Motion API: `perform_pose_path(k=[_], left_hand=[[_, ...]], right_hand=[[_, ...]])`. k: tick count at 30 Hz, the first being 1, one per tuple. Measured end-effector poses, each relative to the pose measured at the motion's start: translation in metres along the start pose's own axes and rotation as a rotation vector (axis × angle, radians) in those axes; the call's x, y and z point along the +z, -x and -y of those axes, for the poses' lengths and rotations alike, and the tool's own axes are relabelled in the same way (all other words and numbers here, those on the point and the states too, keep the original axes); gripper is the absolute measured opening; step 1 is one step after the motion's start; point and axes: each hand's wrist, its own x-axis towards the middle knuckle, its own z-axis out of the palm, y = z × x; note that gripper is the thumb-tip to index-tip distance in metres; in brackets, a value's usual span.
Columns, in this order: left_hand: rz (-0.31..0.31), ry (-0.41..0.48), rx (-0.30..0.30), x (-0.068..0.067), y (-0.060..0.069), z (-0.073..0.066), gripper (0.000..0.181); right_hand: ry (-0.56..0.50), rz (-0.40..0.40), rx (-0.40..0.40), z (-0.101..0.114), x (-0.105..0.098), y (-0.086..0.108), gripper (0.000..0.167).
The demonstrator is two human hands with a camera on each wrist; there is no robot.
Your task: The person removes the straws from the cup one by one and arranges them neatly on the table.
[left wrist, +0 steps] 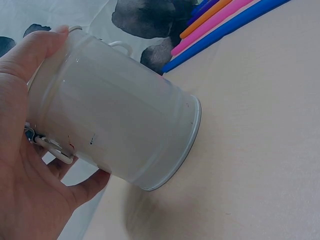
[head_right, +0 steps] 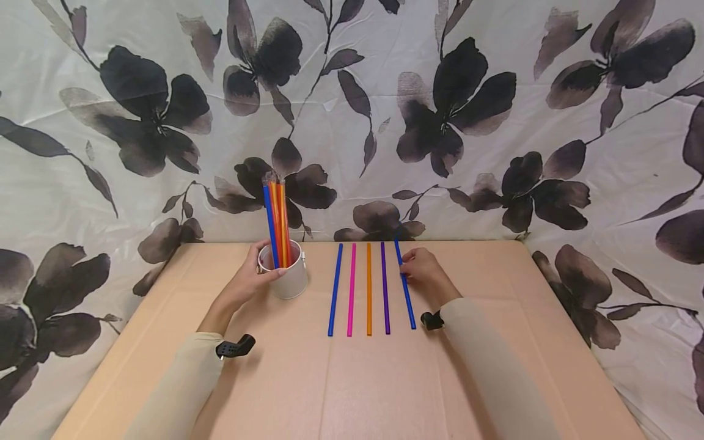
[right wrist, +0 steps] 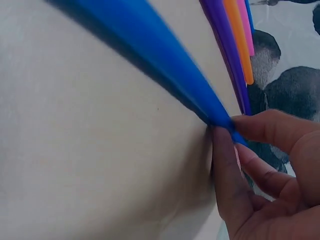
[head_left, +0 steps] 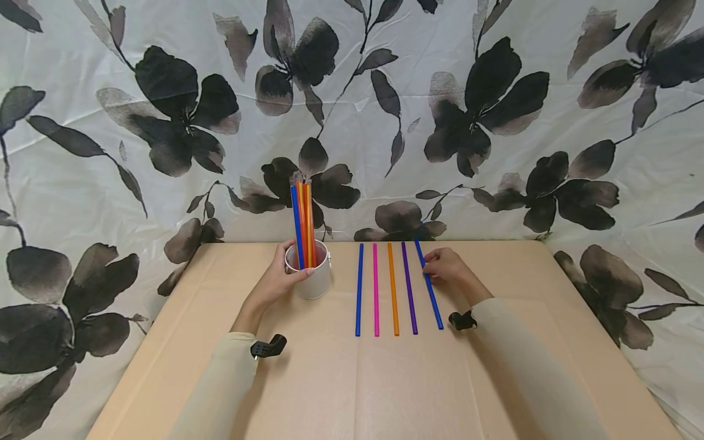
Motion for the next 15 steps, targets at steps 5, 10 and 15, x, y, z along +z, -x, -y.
perform_pose_path(k=[5, 10, 15], left_hand=[[-0.004, 0.0, 0.008, 0.0, -0.003, 0.007, 0.09], [0.004, 0.0, -0.003, -0.001, -0.003, 0.006, 0.09], [-0.013, -0.003, 0.002, -0.001, -0.01, 0.02, 0.091]], right_hand=[[0.082, -0.039, 0.016, 0.004, 0.003, 0.001, 0.036], [0.072, -0.035, 0.005, 0.003, 0.004, 0.002, 0.036], [0.051, -0.025, 0.002, 0.002, 0.003, 0.002, 0.036]])
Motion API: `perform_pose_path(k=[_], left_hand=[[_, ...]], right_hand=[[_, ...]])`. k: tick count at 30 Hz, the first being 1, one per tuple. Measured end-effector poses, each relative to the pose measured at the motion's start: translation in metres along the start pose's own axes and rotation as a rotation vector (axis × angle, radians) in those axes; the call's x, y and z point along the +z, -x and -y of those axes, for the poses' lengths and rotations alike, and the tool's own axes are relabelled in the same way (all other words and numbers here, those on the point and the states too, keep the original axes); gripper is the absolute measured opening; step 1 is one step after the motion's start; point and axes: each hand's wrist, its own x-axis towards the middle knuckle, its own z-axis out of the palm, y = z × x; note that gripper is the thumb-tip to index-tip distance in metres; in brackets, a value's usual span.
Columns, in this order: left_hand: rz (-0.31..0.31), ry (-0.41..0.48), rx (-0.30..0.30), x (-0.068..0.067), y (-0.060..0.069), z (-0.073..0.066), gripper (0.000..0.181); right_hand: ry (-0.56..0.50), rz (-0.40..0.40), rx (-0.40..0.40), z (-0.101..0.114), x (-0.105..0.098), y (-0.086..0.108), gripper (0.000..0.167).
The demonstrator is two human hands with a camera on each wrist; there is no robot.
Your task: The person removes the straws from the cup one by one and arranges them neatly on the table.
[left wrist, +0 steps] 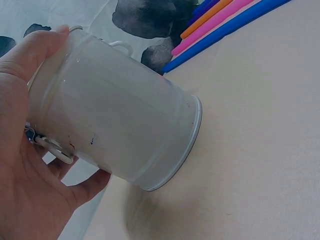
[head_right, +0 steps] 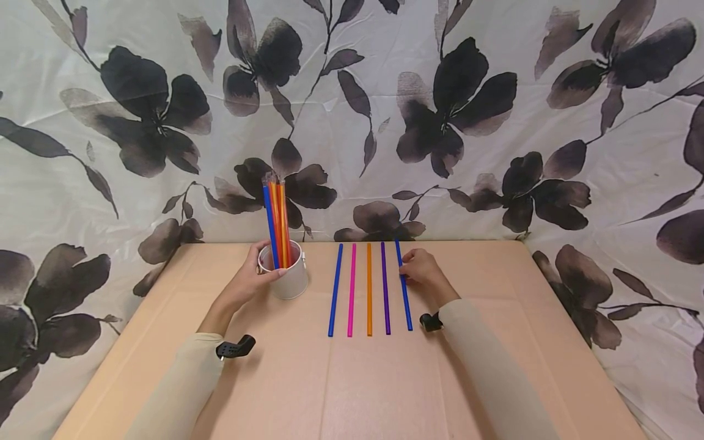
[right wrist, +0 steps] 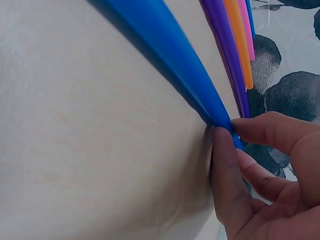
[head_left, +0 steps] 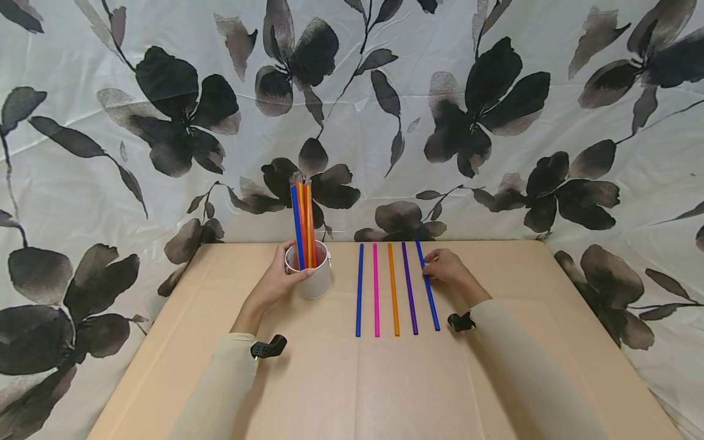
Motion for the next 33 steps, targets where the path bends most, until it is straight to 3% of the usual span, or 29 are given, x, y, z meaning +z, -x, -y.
perform_pose_path(k=[16, 22, 33], left_hand=[[-0.038, -0.018, 0.009, 0.004, 0.007, 0.003, 0.094], [-0.037, -0.02, 0.016, 0.005, 0.007, 0.005, 0.093], [-0.021, -0.006, 0.027, 0.006, 0.007, 0.007, 0.093]], right_hand=[[-0.037, 0.003, 0.011, 0.001, -0.003, 0.008, 0.036], [-0.004, -0.023, 0.009, 0.002, -0.003, 0.007, 0.035], [-0.024, -0.056, -0.155, 0.023, -0.006, 0.012, 0.041]])
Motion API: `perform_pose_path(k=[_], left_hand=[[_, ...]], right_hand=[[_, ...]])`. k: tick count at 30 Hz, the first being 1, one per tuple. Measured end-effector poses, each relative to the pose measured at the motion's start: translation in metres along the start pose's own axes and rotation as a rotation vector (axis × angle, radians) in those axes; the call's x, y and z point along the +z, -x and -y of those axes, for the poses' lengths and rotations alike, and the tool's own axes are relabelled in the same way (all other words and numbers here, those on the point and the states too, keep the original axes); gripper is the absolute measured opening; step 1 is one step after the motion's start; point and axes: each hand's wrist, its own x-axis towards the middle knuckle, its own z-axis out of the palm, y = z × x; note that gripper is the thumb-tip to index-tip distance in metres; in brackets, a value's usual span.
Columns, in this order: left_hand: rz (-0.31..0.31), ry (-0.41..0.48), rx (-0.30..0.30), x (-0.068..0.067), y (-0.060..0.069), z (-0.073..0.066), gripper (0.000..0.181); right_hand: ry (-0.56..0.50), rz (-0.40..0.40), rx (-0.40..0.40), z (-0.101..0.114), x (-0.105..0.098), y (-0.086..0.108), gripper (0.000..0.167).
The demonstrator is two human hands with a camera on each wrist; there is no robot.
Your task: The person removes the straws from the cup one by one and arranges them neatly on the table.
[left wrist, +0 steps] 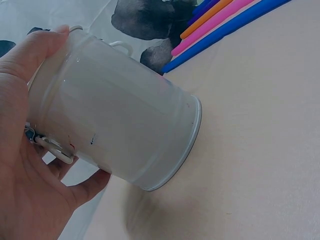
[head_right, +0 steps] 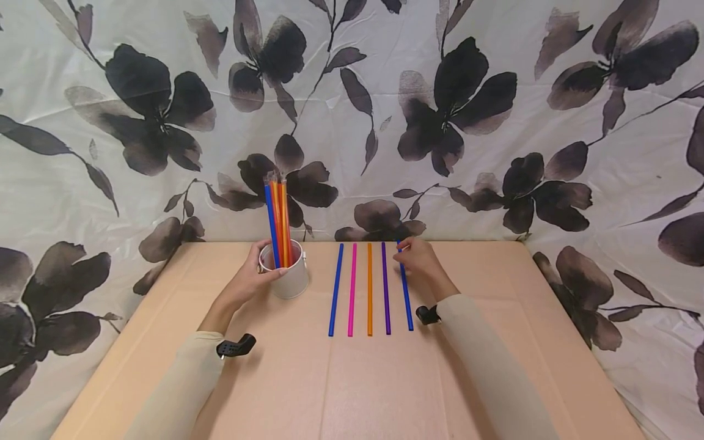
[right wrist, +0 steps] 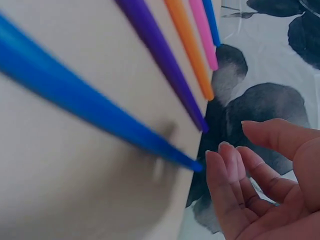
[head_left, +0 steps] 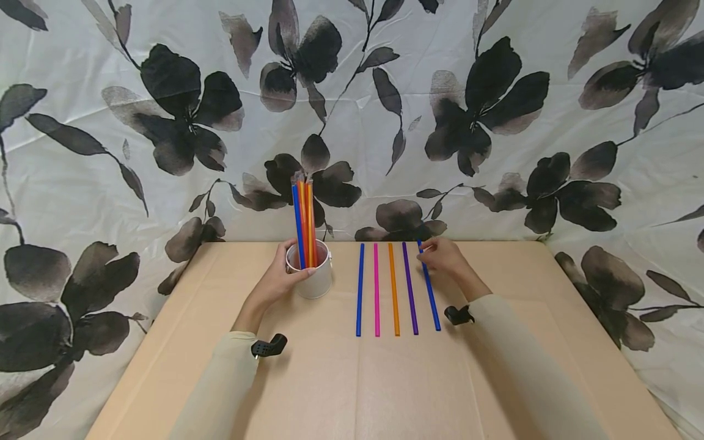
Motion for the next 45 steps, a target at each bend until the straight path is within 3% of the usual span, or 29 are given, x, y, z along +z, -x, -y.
perform_pose_path(k=[5, 13, 20, 23, 29, 37, 45], left_hand=[[-0.015, -0.017, 0.004, 0.001, -0.001, 0.0, 0.091], [-0.016, -0.022, -0.003, 0.003, -0.002, -0.003, 0.092], [0.011, -0.007, -0.021, 0.004, 0.01, -0.036, 0.089], [0.008, -0.015, -0.025, 0.005, 0.007, -0.033, 0.089], [-0.017, -0.015, -0.027, 0.004, -0.008, -0.007, 0.091], [-0.042, -0.041, -0.02, 0.004, -0.011, -0.004, 0.093], [-0.045, -0.036, -0.025, 0.004, -0.014, -0.004, 0.093]], right_hand=[[-0.026, -0.037, -0.083, 0.013, 0.004, -0.003, 0.034], [-0.077, -0.08, -0.132, 0.038, 0.017, -0.007, 0.027], [-0.153, -0.054, -0.186, 0.056, 0.029, -0.012, 0.023], [-0.204, -0.041, -0.217, 0.062, 0.035, -0.015, 0.023], [-0.274, -0.006, -0.292, 0.073, 0.044, -0.022, 0.026], [-0.328, 0.043, -0.378, 0.089, 0.053, -0.029, 0.031], [-0.327, 0.056, -0.36, 0.099, 0.065, -0.035, 0.027]])
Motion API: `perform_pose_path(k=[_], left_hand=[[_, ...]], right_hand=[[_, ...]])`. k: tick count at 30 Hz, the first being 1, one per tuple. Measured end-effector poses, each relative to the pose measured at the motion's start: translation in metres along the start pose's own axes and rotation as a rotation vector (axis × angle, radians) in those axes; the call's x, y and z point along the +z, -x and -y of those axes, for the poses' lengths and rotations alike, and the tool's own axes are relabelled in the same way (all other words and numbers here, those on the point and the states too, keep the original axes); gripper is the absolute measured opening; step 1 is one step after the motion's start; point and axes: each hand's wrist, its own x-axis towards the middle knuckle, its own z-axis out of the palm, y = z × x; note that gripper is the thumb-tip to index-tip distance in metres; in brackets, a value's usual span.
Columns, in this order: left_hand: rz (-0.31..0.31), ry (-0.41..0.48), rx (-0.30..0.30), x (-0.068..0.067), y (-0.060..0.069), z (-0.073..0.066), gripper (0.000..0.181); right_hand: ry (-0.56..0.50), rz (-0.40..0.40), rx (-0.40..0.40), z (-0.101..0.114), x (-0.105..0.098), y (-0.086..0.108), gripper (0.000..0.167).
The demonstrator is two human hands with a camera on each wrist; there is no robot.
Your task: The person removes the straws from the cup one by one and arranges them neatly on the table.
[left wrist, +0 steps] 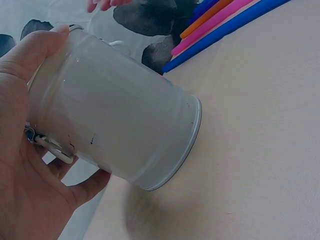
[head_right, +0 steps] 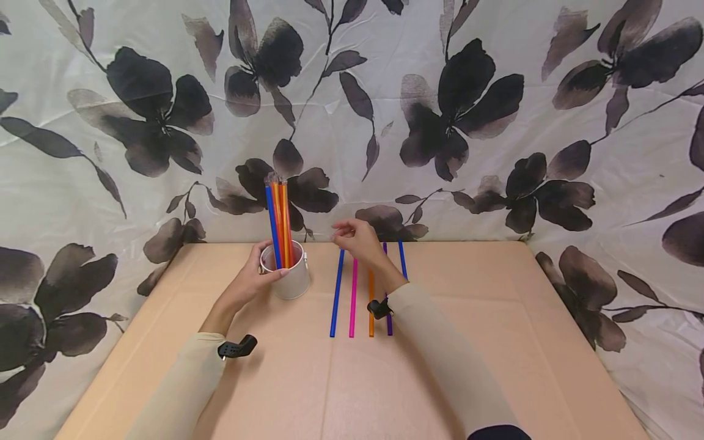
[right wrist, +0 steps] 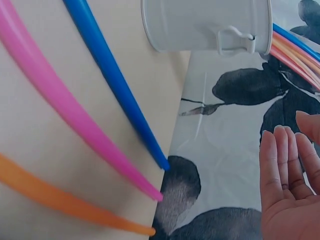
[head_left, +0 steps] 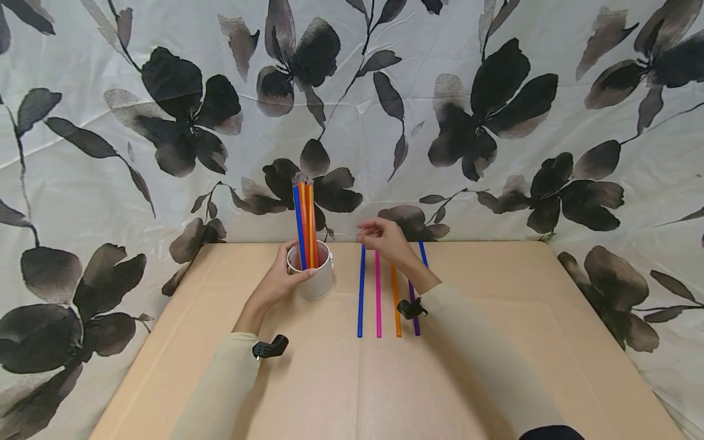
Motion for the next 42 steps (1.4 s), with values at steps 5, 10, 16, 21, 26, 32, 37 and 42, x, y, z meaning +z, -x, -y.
perform_pose_path(k=[5, 10, 16, 21, 26, 32, 37, 42], left_hand=[[0.019, 0.004, -0.01, -0.003, 0.002, 0.0, 0.092], [0.045, 0.015, -0.026, -0.006, 0.009, -0.013, 0.091], [0.07, 0.024, -0.017, -0.009, 0.023, -0.032, 0.088], [0.076, 0.026, -0.016, -0.011, 0.027, -0.031, 0.088], [0.086, 0.034, -0.016, -0.013, 0.029, -0.03, 0.089], [0.079, 0.047, 0.007, -0.015, 0.021, -0.01, 0.091], [0.096, 0.042, 0.007, -0.019, 0.026, -0.019, 0.09], [0.119, 0.039, 0.009, -0.022, 0.034, -0.03, 0.089]], right_hand=[[0.032, -0.014, 0.003, 0.007, 0.014, 0.0, 0.026], [0.045, -0.011, -0.003, 0.012, 0.028, -0.001, 0.027], [0.044, -0.019, 0.013, 0.014, 0.043, -0.003, 0.026], [0.029, -0.034, -0.003, 0.017, 0.055, -0.004, 0.027], [0.02, -0.05, -0.015, 0.019, 0.064, -0.007, 0.029], [-0.007, -0.058, -0.045, 0.025, 0.074, -0.012, 0.032], [0.0, -0.073, -0.064, 0.031, 0.084, -0.015, 0.031], [-0.033, -0.084, -0.043, 0.039, 0.096, -0.016, 0.031]])
